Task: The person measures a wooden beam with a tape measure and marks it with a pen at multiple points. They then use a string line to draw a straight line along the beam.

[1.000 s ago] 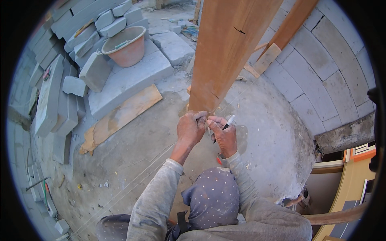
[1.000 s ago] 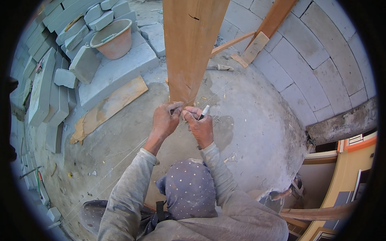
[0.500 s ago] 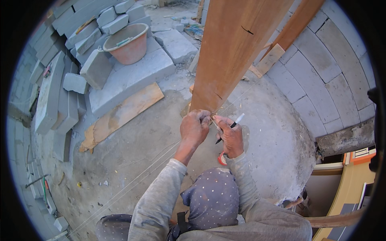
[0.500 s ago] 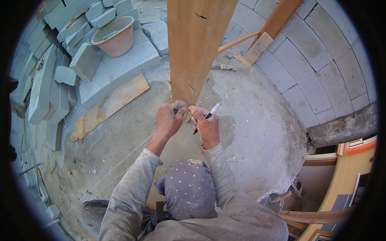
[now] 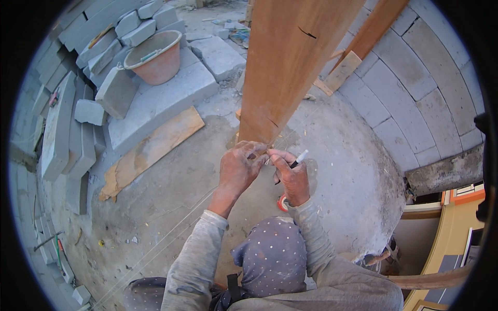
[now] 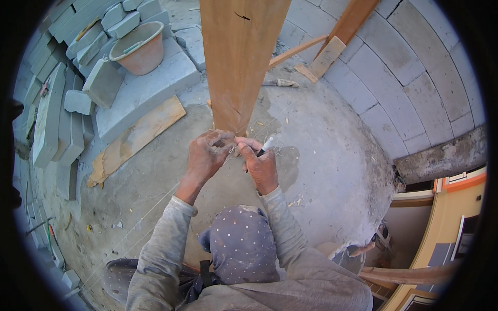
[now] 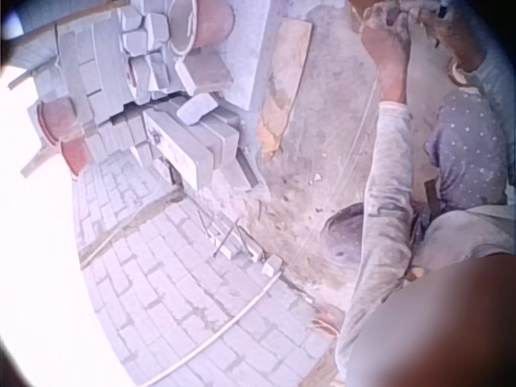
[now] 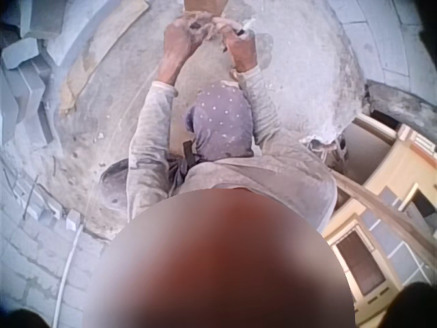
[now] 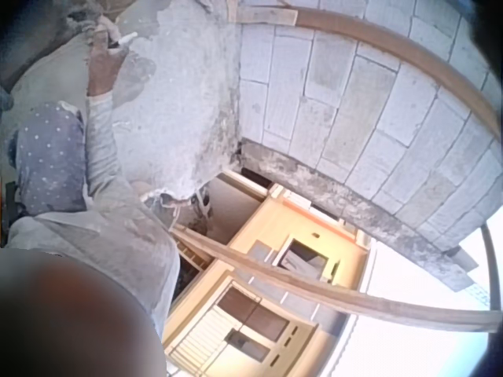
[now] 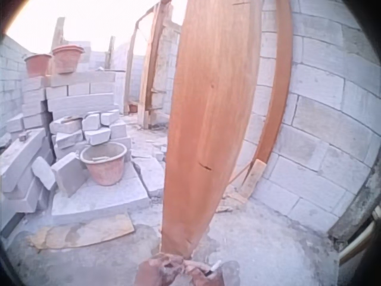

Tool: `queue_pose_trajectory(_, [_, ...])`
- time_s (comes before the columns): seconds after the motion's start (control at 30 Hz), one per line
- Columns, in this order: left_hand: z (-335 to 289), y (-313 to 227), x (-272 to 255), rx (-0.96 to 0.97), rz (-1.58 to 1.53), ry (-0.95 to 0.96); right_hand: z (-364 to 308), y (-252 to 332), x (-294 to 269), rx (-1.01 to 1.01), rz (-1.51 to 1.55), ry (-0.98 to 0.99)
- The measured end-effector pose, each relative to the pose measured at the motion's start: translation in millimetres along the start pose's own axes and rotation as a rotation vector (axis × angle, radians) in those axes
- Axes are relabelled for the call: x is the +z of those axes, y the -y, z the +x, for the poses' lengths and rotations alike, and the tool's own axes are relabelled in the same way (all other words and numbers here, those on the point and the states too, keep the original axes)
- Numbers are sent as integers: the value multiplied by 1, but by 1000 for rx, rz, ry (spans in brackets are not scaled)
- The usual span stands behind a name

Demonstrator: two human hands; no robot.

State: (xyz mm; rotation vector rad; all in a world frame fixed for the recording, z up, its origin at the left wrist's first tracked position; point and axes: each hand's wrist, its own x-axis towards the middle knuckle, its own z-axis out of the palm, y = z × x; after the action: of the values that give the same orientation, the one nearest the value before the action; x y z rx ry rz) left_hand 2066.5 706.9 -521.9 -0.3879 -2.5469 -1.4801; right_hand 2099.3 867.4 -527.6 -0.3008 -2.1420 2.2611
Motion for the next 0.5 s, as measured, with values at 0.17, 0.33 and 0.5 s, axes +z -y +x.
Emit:
queue_pose_trajectory(0.17, [4,-3,-8,168,193,20,1,-9,0,-36,19,21])
queue_pose_trajectory(0.33, [11,1,-6,46,85,47,6,-22,6,-4,217,-55])
queue_pose_trajectory(0.5, [22,11,-6,-641,-552,66,10,-30,13,41,49,-105])
